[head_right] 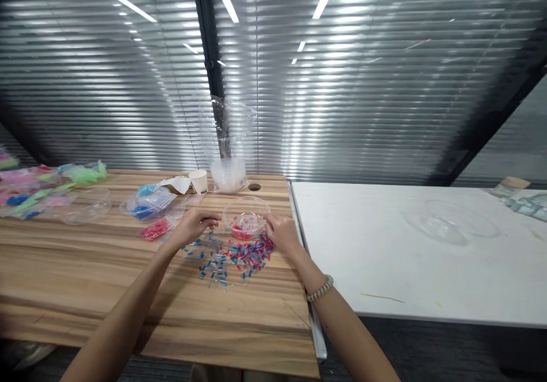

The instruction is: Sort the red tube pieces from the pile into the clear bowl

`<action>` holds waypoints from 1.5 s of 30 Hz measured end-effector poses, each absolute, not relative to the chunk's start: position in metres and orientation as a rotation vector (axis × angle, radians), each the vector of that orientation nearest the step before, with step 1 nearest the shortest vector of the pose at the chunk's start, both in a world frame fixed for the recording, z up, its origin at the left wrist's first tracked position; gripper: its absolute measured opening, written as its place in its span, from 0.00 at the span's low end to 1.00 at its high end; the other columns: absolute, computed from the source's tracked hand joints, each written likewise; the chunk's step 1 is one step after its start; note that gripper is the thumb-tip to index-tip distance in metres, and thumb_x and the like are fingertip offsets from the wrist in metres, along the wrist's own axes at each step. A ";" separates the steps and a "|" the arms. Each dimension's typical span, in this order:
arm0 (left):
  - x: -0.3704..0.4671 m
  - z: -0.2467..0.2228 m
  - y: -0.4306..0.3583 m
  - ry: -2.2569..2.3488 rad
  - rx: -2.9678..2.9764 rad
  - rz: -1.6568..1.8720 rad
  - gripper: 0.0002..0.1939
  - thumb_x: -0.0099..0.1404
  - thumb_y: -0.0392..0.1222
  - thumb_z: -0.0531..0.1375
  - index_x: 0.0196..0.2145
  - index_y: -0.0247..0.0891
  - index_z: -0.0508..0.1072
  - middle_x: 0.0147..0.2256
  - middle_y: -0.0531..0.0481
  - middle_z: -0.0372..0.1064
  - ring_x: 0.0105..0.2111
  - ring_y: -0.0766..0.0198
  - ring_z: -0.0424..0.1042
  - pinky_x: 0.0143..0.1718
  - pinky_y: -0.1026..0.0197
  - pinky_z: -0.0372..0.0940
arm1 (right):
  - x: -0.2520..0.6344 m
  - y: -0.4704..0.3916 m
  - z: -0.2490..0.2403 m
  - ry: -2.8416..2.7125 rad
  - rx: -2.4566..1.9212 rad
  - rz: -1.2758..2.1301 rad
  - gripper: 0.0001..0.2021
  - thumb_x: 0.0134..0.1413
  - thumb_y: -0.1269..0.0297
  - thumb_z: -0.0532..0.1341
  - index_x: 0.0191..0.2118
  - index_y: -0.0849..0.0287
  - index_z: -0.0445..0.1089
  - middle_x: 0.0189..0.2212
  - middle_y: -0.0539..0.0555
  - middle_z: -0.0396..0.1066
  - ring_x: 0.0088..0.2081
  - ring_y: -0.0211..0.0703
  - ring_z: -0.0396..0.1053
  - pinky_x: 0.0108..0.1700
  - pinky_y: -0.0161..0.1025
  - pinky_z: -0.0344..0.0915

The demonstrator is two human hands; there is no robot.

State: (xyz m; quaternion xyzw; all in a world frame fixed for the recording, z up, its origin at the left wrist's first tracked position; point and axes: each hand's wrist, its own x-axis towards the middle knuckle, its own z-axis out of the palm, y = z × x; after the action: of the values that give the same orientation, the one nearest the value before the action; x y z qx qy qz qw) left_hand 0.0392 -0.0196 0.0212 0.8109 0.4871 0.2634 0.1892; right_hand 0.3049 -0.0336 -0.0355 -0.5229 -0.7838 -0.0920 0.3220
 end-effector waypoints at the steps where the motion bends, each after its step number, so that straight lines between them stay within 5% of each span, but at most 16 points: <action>1: 0.039 0.021 -0.020 1.367 2.285 0.742 0.13 0.58 0.36 0.53 0.35 0.31 0.76 0.26 0.47 0.74 0.25 0.64 0.70 0.30 0.65 0.62 | 0.305 -0.034 -0.036 -2.056 -1.362 -0.244 0.12 0.51 0.73 0.52 0.37 0.58 0.72 0.30 0.53 0.75 0.30 0.40 0.70 0.32 0.33 0.58; 9: 0.043 0.031 -0.029 1.105 2.280 0.455 0.12 0.54 0.32 0.54 0.32 0.33 0.77 0.32 0.47 0.75 0.31 0.65 0.70 0.32 0.67 0.61 | 0.307 -0.033 -0.038 -2.034 -1.333 -0.255 0.11 0.52 0.73 0.52 0.35 0.58 0.71 0.31 0.53 0.75 0.31 0.40 0.70 0.34 0.34 0.60; 16: 0.033 0.024 -0.027 0.941 2.274 0.181 0.12 0.60 0.41 0.56 0.31 0.31 0.77 0.27 0.48 0.73 0.26 0.67 0.67 0.28 0.70 0.58 | 0.307 -0.034 -0.038 -2.012 -1.293 -0.243 0.13 0.51 0.74 0.52 0.37 0.58 0.72 0.30 0.52 0.74 0.30 0.40 0.70 0.33 0.34 0.60; 33: 0.035 0.030 -0.031 0.974 2.358 0.221 0.12 0.54 0.30 0.58 0.35 0.34 0.78 0.33 0.45 0.75 0.31 0.65 0.70 0.32 0.68 0.61 | 0.309 -0.033 -0.039 -1.995 -1.274 -0.271 0.12 0.50 0.73 0.52 0.36 0.58 0.71 0.31 0.53 0.75 0.29 0.40 0.70 0.33 0.34 0.61; 45: 0.079 0.041 -0.071 0.536 2.090 -0.061 0.11 0.51 0.43 0.66 0.32 0.36 0.78 0.26 0.50 0.73 0.26 0.68 0.68 0.26 0.70 0.59 | 0.310 -0.035 -0.036 -1.966 -1.297 -0.256 0.12 0.50 0.74 0.51 0.35 0.59 0.71 0.31 0.53 0.74 0.31 0.41 0.69 0.34 0.34 0.61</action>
State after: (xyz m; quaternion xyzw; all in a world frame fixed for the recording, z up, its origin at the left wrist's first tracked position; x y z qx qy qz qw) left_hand 0.0789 -0.0707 0.0414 0.8536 0.2190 -0.0249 0.4721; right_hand 0.3101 -0.0349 -0.0357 -0.5071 -0.7686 -0.1002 0.3769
